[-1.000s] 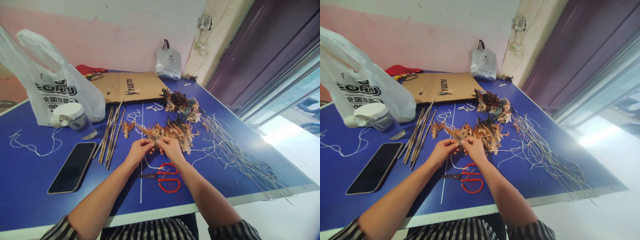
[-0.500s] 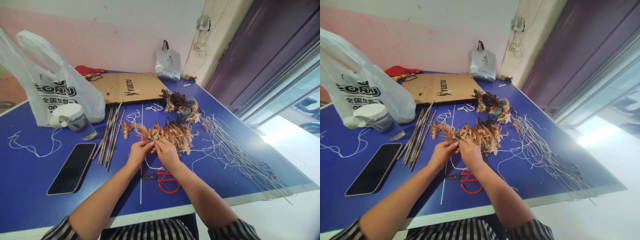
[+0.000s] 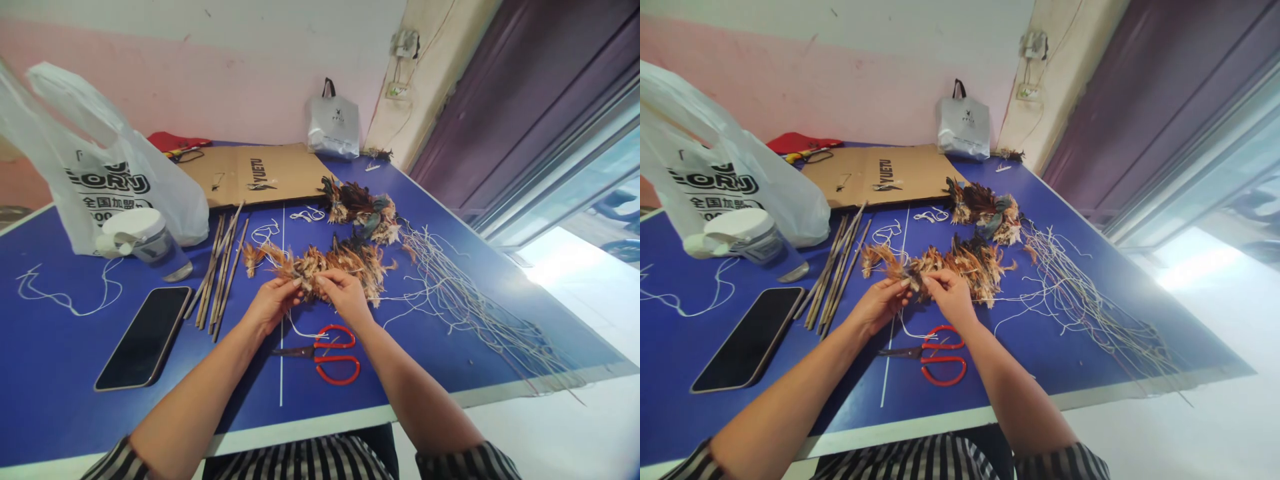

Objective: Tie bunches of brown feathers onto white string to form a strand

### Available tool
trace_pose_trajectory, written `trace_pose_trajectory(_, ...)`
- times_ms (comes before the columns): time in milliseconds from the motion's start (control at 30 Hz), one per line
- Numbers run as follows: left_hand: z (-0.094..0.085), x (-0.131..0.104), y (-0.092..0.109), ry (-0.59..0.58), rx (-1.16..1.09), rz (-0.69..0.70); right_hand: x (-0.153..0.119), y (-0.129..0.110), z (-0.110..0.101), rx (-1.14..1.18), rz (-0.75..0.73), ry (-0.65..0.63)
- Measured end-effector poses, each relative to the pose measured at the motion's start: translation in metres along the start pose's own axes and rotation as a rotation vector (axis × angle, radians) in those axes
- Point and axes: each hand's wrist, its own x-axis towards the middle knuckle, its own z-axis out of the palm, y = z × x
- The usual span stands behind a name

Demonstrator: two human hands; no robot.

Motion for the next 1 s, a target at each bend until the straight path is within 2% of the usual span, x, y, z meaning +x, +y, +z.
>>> trace_pose_trajectory(200,0.002,0.000,-0.001,-0.065,0.025,0.001,-0.005,-0.008,-0.002,-0.187,-0.205,-0.024)
trace_pose_trajectory(400,0.001,0.000,-0.003,-0.075,0.037,0.008,-0.009,-0.008,0.004,-0.314,-0.303,-0.029)
trace_pose_trajectory(533,0.000,-0.001,-0.004,-0.083,0.056,0.000,-0.009,-0.008,0.005,-0.322,-0.314,-0.029)
trace_pose_trajectory(600,0.000,-0.001,-0.004,-0.084,0.060,0.000,-0.008,-0.008,0.005,-0.283,-0.256,-0.039)
trace_pose_trajectory(767,0.002,-0.002,-0.004,-0.097,0.146,0.039,-0.001,-0.003,0.003,-0.008,0.094,-0.009)
trace_pose_trajectory(867,0.003,-0.003,-0.005,-0.111,0.238,0.052,0.002,-0.001,0.004,0.036,0.132,0.040)
trace_pose_trajectory(1000,0.004,-0.005,-0.005,-0.132,0.257,0.047,0.005,0.001,0.005,0.149,0.226,0.016)
